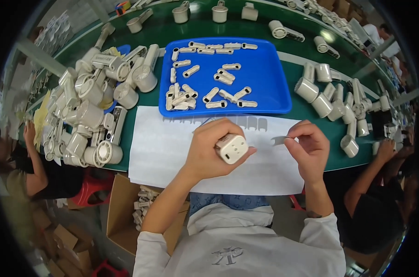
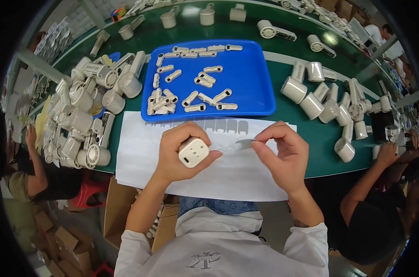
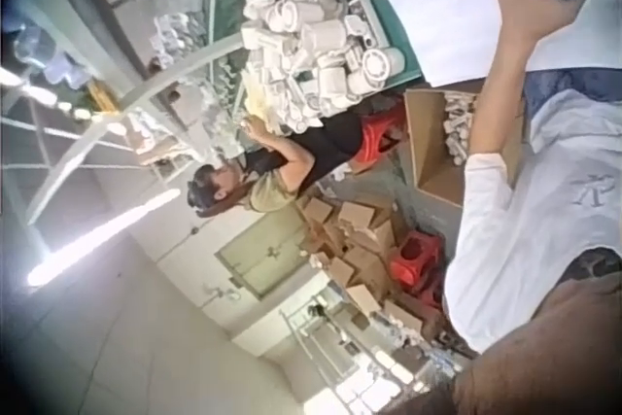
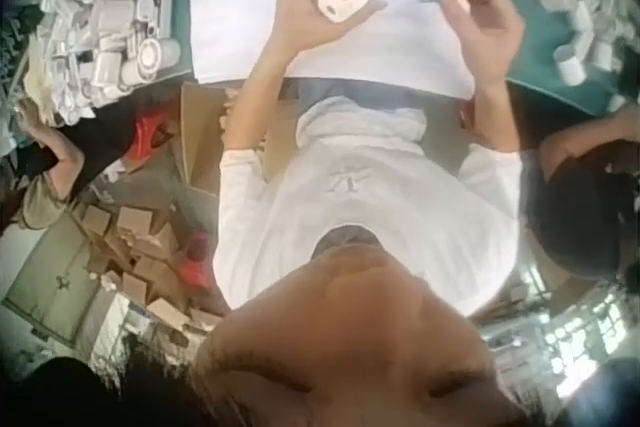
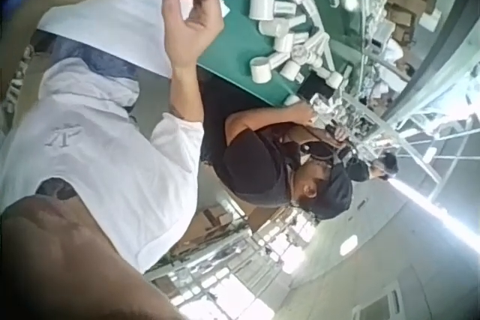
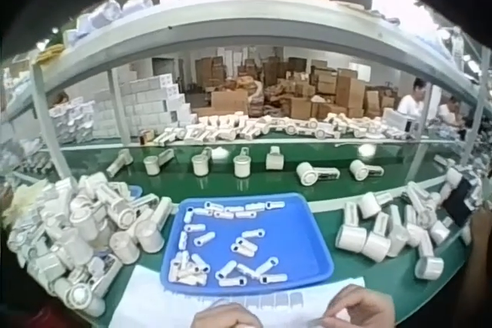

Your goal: The person assembles portable fans by attaching plastic cover pieces from a tray onto the fan bodies, peeling adhesive pads from a sheet to stick onto the bottom of the fans, and placing the fans onto the conveyor belt.

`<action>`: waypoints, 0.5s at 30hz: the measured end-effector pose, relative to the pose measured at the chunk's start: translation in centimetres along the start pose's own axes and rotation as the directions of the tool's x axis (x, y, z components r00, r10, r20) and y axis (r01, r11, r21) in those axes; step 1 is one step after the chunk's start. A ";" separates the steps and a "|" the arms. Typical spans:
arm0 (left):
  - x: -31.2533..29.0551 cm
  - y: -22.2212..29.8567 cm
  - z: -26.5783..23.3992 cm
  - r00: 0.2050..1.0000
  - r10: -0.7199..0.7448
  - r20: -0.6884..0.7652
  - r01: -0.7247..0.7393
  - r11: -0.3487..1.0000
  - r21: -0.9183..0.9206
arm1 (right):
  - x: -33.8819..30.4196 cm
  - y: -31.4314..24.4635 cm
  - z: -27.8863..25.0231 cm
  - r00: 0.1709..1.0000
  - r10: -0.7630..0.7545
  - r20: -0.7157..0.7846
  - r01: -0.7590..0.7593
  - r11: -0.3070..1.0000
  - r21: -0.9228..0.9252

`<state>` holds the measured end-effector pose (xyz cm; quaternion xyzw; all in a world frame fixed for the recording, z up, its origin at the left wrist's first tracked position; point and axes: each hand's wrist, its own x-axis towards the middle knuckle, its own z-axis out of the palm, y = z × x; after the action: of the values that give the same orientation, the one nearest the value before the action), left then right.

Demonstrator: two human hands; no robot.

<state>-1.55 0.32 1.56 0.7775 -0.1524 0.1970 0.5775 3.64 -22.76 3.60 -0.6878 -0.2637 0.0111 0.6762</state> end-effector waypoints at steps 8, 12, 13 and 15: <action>-0.1 -1.1 0.1 1.000 0.020 0.014 -0.020 1.000 0.000 | 2.4 -1.7 5.2 0.956 -0.156 0.247 0.104 0.972 0.210; -0.4 -1.1 0.2 1.000 0.013 -0.021 -0.013 1.000 -0.017 | 2.1 -1.5 5.6 0.952 -0.064 0.299 -0.017 0.966 0.259; -0.4 -1.1 0.2 1.000 0.007 -0.018 -0.008 1.000 -0.028 | 2.0 -1.4 5.7 0.953 -0.049 0.299 -0.032 0.965 0.259; -0.5 -1.2 0.2 1.000 0.009 -0.024 -0.010 1.000 -0.029 | 2.1 -1.5 5.8 0.953 -0.055 0.298 -0.023 0.967 0.253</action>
<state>-1.41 0.43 0.29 0.7658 -0.1521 0.2066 0.5897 2.79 -16.71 5.20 -0.5836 -0.3663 0.1445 0.7102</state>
